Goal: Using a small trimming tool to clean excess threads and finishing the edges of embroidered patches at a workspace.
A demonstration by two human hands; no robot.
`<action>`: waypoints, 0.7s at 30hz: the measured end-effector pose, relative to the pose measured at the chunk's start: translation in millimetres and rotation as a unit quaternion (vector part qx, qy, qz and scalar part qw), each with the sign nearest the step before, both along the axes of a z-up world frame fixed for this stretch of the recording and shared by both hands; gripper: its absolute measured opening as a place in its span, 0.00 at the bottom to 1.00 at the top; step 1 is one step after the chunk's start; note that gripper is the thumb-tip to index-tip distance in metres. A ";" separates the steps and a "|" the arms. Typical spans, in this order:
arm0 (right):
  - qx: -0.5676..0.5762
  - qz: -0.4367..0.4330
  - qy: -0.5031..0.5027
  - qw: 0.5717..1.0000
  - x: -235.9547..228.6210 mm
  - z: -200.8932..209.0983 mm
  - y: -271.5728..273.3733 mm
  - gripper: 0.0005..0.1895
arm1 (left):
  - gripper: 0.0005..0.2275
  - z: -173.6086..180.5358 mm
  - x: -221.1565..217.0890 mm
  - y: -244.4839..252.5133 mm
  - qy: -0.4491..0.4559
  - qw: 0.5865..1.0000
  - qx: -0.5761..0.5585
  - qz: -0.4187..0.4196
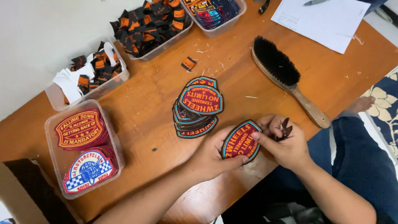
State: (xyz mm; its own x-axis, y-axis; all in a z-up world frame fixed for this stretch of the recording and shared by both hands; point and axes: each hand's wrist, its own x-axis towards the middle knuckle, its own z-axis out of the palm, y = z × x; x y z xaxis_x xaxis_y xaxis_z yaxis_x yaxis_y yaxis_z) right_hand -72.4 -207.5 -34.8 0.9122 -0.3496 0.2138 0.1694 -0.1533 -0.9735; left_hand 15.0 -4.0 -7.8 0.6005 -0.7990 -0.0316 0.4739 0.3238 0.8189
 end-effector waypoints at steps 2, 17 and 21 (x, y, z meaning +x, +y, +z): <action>0.012 -0.007 -0.002 1.000 -2.4 3.9 0.8 0.26 | 0.29 -10.8 -3.6 0.1 -0.002 1.000 0.006 0.014; 0.119 -0.044 -0.071 0.989 2.7 20.0 4.3 0.23 | 0.15 -5.2 -7.2 0.8 -0.015 0.989 0.049 0.142; 0.124 -0.039 -0.072 0.989 1.9 18.0 3.5 0.23 | 0.12 -6.5 -9.6 0.7 -0.064 0.982 0.070 0.166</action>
